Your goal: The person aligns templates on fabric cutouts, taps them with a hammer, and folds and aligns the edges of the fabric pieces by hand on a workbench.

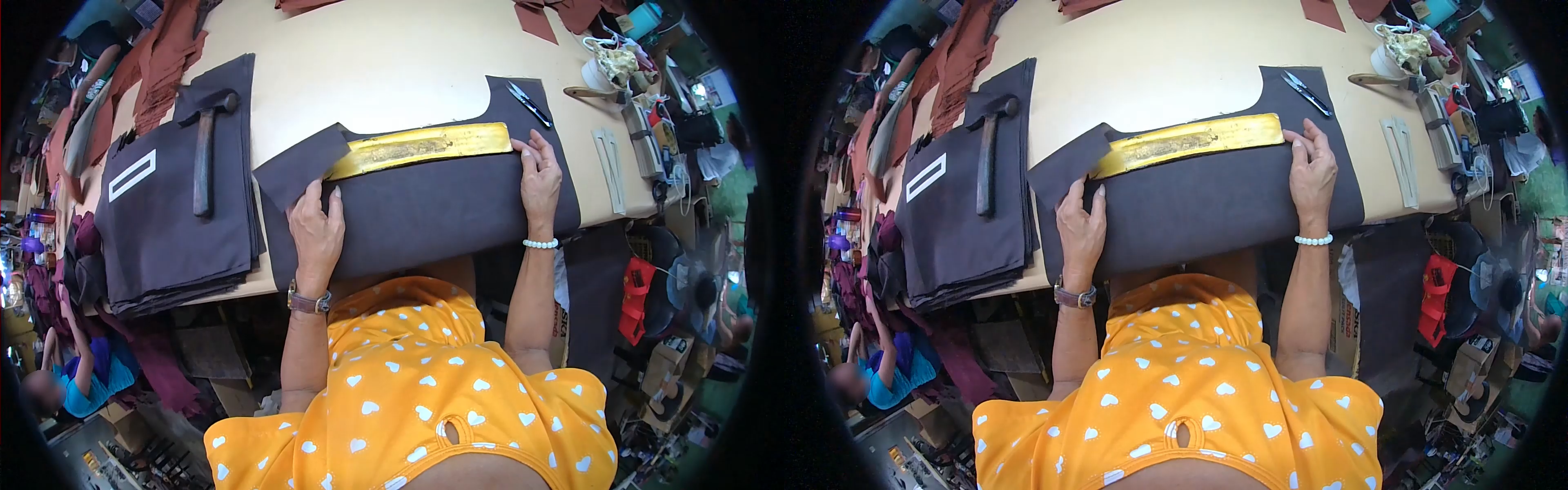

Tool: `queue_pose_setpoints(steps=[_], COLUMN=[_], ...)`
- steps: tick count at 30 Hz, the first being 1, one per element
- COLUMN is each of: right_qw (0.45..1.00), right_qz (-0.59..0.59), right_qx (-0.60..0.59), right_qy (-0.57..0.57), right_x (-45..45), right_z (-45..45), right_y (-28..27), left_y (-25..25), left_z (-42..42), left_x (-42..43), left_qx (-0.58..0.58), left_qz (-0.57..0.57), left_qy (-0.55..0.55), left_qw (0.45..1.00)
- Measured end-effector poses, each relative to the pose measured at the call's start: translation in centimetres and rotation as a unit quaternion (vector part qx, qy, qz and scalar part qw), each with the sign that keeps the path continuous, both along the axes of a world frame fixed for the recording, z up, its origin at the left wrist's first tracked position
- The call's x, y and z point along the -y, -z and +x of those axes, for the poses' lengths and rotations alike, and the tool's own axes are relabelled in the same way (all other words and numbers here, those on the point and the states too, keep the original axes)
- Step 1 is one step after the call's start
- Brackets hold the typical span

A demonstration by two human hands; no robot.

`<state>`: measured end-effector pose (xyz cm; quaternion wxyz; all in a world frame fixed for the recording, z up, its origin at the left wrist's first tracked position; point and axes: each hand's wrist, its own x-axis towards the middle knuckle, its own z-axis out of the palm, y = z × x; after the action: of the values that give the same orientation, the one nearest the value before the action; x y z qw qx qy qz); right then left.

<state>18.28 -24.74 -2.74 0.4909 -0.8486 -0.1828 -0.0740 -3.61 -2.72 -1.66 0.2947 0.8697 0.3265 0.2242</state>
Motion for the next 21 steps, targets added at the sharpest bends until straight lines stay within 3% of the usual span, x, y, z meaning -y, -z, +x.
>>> queue_pose_setpoints(steps=[2, 21], right_qw=[1.0, 1.0], right_qz=[0.007, 0.018], right_qx=[-0.001, 0.008], right_qy=[-0.001, 0.0], right_x=[-0.05, -0.19], right_z=[-0.11, -0.31], right_y=[-0.12, -0.13], left_y=[0.36, 0.59], left_z=[0.05, 0.19], left_x=[-0.18, -0.2], left_qx=[0.034, 0.061], left_qz=[0.07, 0.099], left_qy=[0.015, 0.018], left_qw=[0.997, 0.993])
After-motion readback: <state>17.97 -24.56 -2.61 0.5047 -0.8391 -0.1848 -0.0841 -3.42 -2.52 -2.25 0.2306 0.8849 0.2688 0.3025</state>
